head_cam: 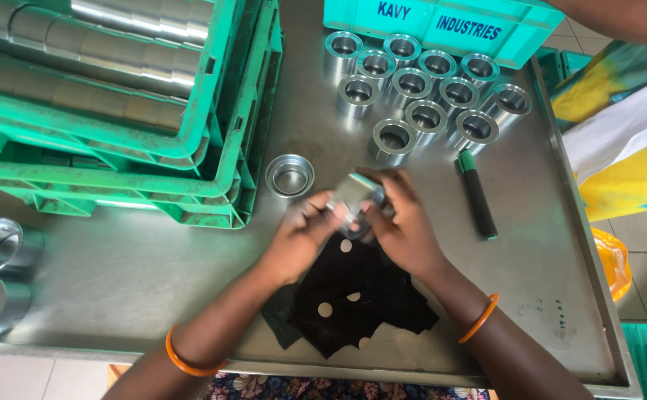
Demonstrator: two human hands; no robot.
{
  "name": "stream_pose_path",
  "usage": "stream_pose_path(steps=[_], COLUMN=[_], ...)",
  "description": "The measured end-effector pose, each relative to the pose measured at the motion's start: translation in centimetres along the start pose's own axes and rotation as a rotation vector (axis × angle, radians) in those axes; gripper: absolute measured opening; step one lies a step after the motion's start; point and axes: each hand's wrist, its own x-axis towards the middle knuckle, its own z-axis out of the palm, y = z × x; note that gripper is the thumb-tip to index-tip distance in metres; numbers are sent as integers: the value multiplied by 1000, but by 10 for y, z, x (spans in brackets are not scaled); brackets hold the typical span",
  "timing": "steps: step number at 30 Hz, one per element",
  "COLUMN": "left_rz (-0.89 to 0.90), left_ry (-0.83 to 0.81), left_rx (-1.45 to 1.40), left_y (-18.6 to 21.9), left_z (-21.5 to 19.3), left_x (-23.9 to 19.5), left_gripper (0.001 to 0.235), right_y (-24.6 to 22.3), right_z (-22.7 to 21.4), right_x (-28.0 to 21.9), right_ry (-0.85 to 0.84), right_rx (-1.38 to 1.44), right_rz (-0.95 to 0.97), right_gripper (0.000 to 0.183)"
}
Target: Inspecting and wiping metal rings at a metal fabrication workbench.
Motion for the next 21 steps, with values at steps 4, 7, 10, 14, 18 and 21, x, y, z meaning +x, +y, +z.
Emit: stream_pose_path(steps=[4, 7, 10, 14, 18, 21], left_rz=[-167, -154, -113, -109, -71, -88], left_ry=[295, 277, 188, 195, 76, 58], left_rx=[-597, -708, -729, -514, -396, -246], left_y=[-2, -12, -20, 12, -11, -9], left_z=[-16, -25, -27, -4, -3, 1], left_x=[10, 9, 7, 3, 0, -1], left_gripper=[33, 39, 41, 32, 33, 35], right_y=[1, -1, -2, -7, -1, -6], right_z=[3, 3, 2, 0, 9, 9], right_x=[3, 0, 0, 0, -5, -3], right_ry=[-211, -257, -236, -166, -132, -139], right_rx=[671, 823, 862, 893, 806, 701], right_rz=[461, 529, 499, 502, 562, 569], right_gripper=[58, 62, 59, 57, 58, 50])
